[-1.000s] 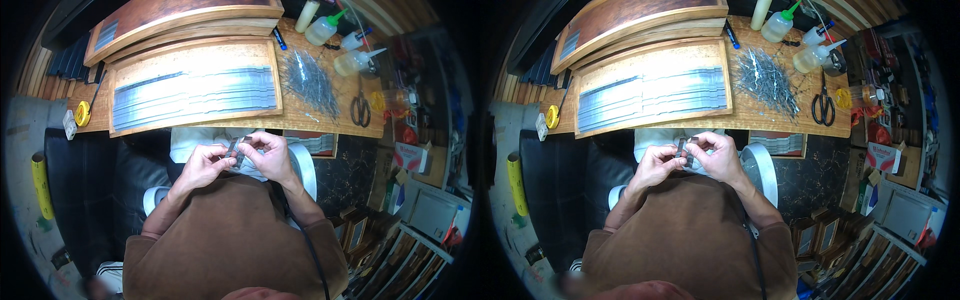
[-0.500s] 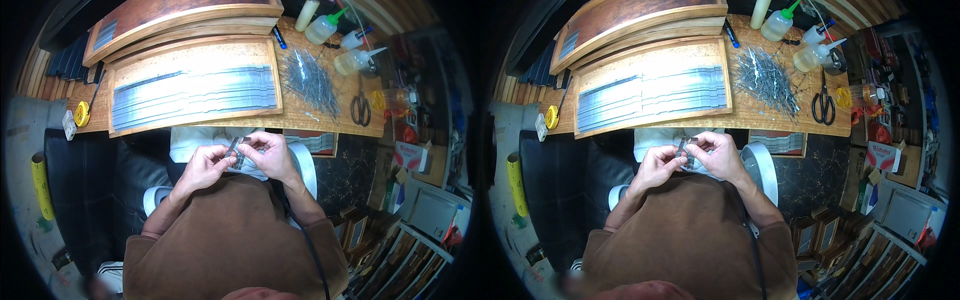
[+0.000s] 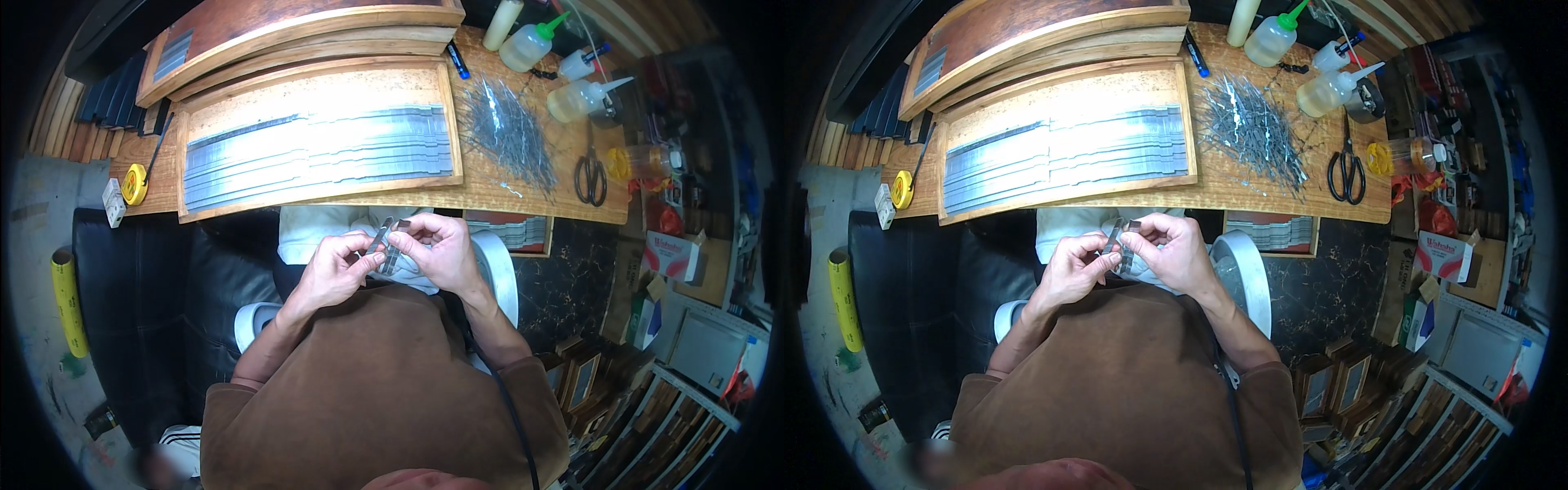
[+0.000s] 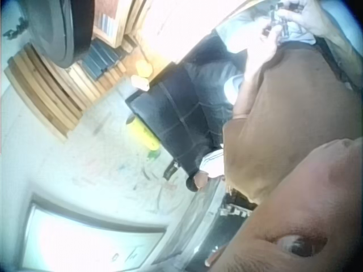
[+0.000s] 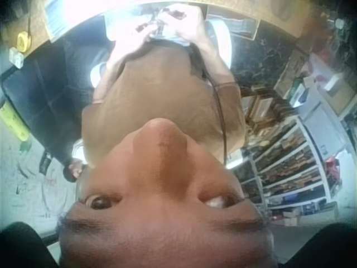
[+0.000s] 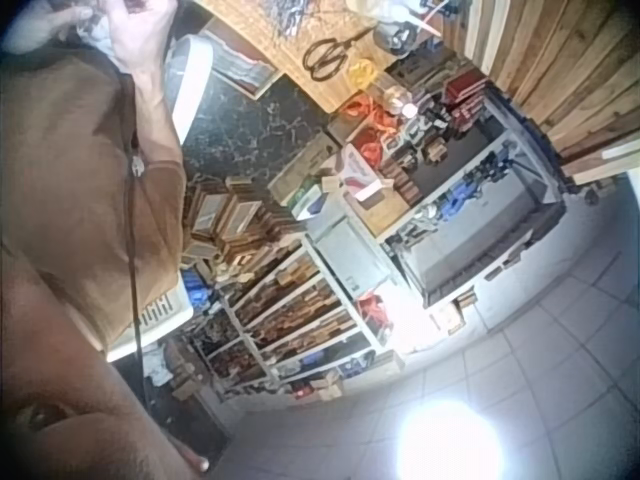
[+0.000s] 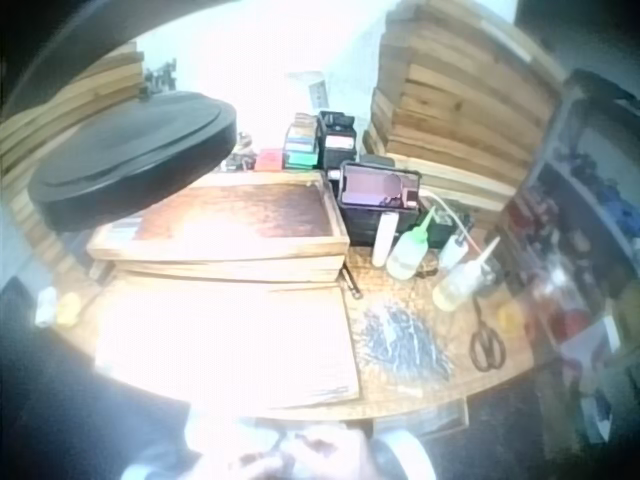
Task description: The person repeatedly picks up small metal strips and wire-like pieces from a wooden tray, aligns them by hand, and places them back into the tray. The hands work continuously with these components without using tools.
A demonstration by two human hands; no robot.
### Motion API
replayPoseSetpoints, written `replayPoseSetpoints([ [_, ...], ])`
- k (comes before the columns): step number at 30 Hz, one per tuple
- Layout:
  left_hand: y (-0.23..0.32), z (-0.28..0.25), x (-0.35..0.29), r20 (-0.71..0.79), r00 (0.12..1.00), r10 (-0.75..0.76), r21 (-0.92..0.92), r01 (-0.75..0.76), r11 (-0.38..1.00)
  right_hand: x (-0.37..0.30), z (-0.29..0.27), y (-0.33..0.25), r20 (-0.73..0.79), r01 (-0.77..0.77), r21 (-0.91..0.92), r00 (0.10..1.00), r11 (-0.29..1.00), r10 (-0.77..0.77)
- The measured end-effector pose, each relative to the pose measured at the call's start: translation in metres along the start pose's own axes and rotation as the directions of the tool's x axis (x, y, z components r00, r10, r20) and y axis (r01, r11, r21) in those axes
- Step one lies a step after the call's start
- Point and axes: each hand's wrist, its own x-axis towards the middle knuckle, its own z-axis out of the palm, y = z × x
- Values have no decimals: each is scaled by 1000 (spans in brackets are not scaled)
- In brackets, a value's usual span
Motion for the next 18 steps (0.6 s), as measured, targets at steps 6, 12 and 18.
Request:
replayPoseSetpoints([
  [6, 1, 1, 0, -18, 1000, 16, 69, -15, 998, -1, 3, 0, -17, -11, -5, 1000, 1000, 11],
  [12, 9, 0, -1, -18, 998, -56, 69, 57, 996, -1, 3, 0, -25, -5, -16, 1000, 1000, 5],
  [18, 16, 0, -1, -36, 996, -84, 56, 85, 995, -1, 4, 5, -64, 42, -21, 997, 999, -43],
])
